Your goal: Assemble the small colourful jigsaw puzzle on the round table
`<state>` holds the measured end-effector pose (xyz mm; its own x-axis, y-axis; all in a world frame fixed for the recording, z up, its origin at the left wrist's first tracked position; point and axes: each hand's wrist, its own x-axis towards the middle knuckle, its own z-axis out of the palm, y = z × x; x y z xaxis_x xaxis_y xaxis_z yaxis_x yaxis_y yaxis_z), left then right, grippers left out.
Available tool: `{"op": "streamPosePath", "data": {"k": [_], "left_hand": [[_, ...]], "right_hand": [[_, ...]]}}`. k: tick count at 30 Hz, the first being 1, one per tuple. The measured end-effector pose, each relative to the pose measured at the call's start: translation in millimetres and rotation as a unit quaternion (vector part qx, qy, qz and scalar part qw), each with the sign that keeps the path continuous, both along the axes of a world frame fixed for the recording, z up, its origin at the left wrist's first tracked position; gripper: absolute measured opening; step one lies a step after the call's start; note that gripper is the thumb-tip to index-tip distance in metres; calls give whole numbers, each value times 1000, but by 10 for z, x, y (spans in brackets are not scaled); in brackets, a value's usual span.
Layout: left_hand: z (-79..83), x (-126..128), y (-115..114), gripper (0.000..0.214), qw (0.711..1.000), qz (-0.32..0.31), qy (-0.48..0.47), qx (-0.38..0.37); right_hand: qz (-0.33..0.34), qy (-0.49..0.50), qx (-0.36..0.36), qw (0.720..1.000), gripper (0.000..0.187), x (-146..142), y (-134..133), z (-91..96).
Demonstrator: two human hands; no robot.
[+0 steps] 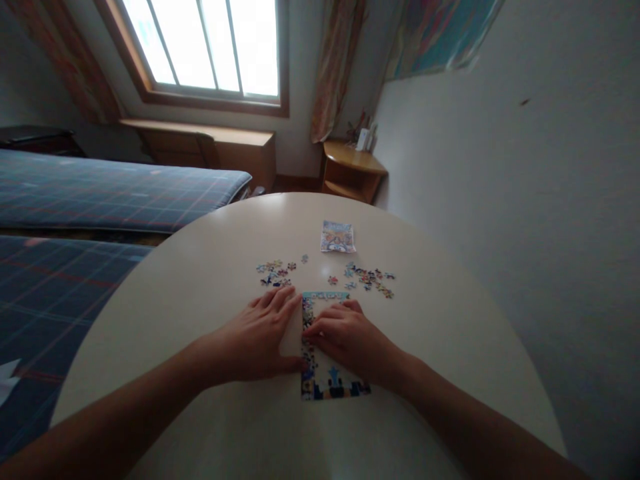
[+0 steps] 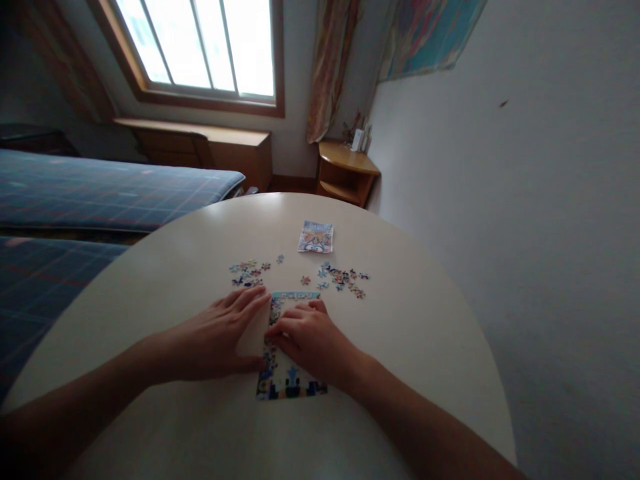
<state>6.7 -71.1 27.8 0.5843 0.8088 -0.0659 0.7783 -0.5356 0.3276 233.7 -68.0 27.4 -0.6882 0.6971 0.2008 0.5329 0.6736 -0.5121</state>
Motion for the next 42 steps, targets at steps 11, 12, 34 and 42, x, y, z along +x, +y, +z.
{"op": "streamPosePath", "data": {"k": [11, 12, 34, 42], "left_hand": [[0, -2, -5, 95, 1000, -2, -8, 9], [-3, -4, -5, 95, 1000, -1, -6, 9], [71, 31, -9, 91, 1000, 4, 26, 13], [45, 31, -21, 87, 999, 6, 27, 23]], "right_hand": [[-10, 2, -6, 1000, 8, -8, -9, -4], [-9, 0, -5, 1000, 8, -8, -8, -2], [-16, 3, -13, 1000, 10, 4, -14, 6], [-34, 8, -11, 999, 10, -7, 6, -38]]}}
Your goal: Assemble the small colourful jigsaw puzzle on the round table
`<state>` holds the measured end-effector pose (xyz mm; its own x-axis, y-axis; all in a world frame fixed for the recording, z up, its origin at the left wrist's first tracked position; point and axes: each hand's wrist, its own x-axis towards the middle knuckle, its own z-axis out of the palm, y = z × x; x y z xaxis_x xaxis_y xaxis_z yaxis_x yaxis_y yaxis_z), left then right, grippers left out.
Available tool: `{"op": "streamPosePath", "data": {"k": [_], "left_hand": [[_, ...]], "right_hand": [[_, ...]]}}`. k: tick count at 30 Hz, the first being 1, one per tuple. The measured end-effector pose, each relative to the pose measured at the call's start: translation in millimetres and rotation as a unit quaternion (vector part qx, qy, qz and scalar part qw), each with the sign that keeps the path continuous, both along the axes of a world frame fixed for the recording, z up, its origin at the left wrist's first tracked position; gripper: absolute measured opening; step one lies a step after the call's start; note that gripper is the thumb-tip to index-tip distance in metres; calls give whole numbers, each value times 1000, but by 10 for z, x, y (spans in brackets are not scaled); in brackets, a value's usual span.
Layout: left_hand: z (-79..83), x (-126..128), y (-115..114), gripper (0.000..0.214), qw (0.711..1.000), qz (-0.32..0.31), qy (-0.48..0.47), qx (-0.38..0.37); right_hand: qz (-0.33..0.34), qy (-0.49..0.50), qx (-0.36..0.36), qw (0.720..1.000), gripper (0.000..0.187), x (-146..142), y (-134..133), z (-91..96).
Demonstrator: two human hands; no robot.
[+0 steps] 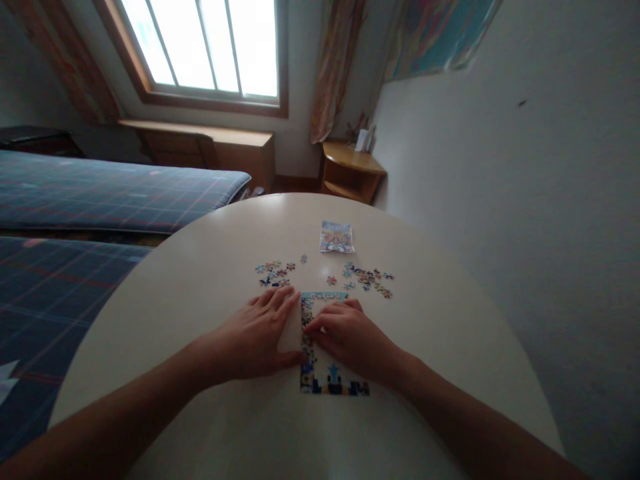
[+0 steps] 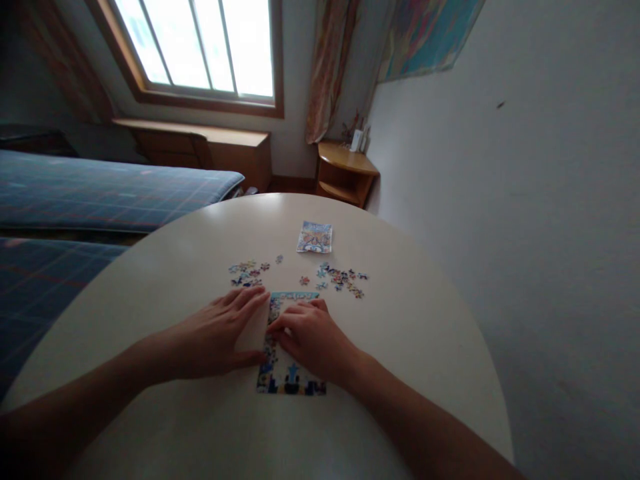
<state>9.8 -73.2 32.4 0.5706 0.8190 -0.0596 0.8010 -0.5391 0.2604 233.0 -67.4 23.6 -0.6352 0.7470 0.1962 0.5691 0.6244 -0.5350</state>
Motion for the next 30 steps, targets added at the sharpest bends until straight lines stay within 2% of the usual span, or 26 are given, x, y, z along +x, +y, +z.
{"op": "streamPosePath", "data": {"k": [14, 22, 30], "left_hand": [[59, 30, -18, 87, 1000, 11, 16, -11], [39, 20, -13, 88, 1000, 9, 9, -7], [16, 14, -16, 83, 1000, 6, -1, 1]], "right_hand": [[-9, -10, 23, 1000, 10, 8, -28, 52], [-4, -18, 39, 999, 12, 52, -25, 102], [15, -22, 59, 998, 14, 43, -15, 44]]}}
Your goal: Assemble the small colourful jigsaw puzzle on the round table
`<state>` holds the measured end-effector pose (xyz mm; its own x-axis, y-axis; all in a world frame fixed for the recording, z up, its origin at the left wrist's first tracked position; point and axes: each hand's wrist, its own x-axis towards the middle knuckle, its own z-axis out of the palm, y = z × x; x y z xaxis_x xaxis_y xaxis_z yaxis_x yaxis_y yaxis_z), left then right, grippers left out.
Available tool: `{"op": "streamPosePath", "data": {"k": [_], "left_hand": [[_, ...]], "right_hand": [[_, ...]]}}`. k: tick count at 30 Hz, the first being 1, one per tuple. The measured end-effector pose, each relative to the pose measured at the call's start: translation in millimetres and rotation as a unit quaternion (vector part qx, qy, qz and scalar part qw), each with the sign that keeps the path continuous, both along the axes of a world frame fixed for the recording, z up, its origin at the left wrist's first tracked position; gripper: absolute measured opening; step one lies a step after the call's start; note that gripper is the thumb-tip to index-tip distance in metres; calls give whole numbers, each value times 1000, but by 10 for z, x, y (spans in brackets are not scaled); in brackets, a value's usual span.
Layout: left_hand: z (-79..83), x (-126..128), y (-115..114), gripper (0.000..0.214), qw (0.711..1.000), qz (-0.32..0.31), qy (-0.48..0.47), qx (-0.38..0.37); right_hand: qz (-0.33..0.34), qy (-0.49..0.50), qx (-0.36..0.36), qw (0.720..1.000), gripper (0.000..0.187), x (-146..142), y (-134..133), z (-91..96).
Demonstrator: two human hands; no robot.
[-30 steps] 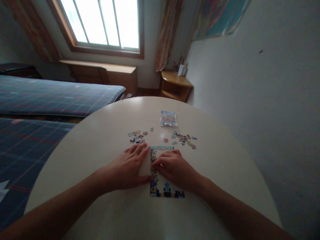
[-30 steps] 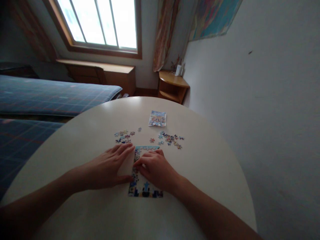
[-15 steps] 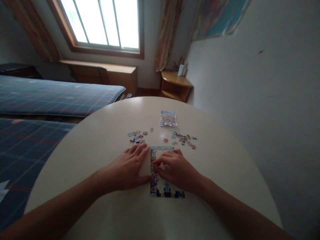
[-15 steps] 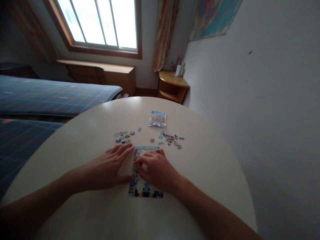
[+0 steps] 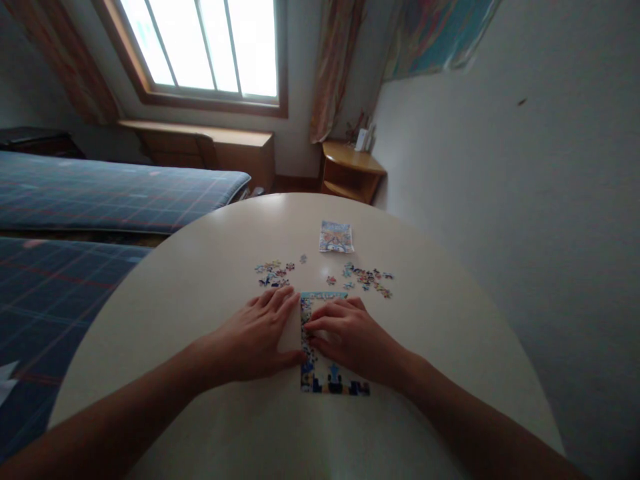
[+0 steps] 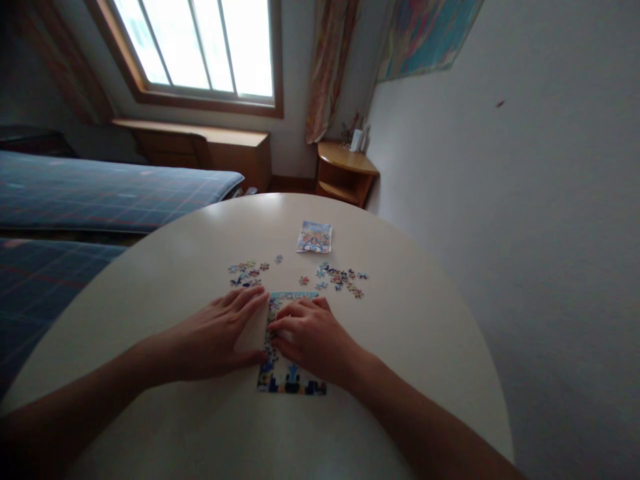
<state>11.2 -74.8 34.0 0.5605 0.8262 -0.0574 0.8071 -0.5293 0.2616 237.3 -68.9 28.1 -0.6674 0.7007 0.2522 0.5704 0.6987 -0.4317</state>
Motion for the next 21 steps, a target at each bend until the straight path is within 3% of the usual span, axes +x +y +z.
{"op": "streamPosePath", "data": {"k": [9, 15, 21], "left_hand": [[37, 0, -7, 84, 1000, 0, 16, -9], [-33, 13, 22, 62, 1000, 11, 8, 15], [-53, 57, 36, 60, 999, 24, 13, 24]], "right_hand": [[8, 13, 11, 1000, 6, -3, 7, 3], [9, -7, 19, 1000, 6, 2, -11, 17], [34, -49, 46, 997, 14, 37, -23, 45]]}}
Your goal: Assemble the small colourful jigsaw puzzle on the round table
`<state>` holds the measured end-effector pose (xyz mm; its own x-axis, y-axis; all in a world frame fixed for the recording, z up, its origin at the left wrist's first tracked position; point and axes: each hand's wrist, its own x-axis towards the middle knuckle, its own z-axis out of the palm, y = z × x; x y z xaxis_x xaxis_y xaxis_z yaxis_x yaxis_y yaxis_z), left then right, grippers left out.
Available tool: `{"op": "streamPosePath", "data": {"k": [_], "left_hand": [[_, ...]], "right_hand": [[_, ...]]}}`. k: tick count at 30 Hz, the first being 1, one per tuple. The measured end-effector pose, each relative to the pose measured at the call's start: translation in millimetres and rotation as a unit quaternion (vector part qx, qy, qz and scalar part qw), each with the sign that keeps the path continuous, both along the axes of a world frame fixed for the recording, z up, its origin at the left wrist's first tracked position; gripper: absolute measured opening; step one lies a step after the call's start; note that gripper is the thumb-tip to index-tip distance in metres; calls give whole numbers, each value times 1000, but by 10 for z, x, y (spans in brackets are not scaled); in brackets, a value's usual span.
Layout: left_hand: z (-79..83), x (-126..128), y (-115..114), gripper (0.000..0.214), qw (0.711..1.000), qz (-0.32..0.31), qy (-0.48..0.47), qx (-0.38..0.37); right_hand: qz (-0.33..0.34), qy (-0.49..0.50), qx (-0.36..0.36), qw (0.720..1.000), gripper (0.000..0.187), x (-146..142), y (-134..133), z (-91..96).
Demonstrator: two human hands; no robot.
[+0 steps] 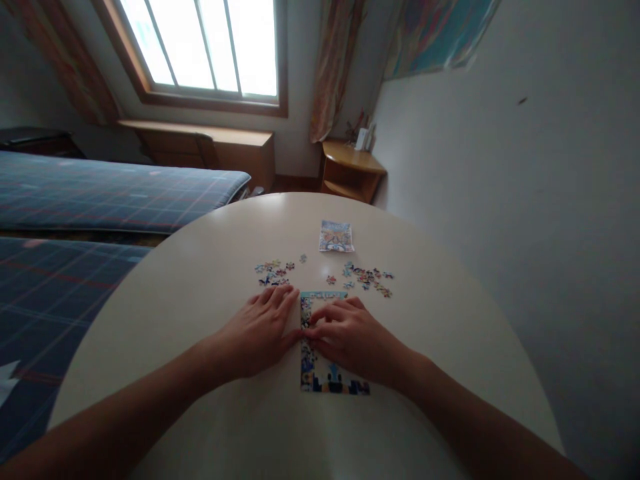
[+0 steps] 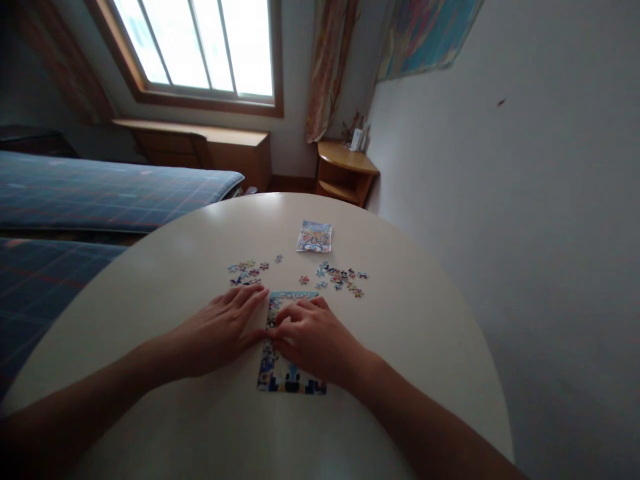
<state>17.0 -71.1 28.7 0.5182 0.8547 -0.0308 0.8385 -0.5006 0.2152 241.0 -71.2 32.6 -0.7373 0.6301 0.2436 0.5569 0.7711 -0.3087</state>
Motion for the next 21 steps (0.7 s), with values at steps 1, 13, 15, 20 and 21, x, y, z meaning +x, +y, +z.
{"op": "streamPosePath", "data": {"k": [1, 13, 15, 20, 21], "left_hand": [[4, 2, 0, 61, 1000, 1, 4, -2], [40, 13, 24, 65, 1000, 16, -11, 3], [41, 12, 25, 65, 1000, 13, -14, 3], [36, 26, 21, 66, 1000, 15, -12, -5], [34, 31, 20, 64, 1000, 17, -13, -6]], "right_hand": [[10, -14, 8, 1000, 16, 11, -4, 14], [54, -93, 24, 994, 32, 43, -49, 160], [52, -87, 12, 995, 30, 53, -50, 155], [49, -84, 10, 995, 30, 67, -51, 154], [50, -83, 11, 995, 30, 67, -51, 159]]}}
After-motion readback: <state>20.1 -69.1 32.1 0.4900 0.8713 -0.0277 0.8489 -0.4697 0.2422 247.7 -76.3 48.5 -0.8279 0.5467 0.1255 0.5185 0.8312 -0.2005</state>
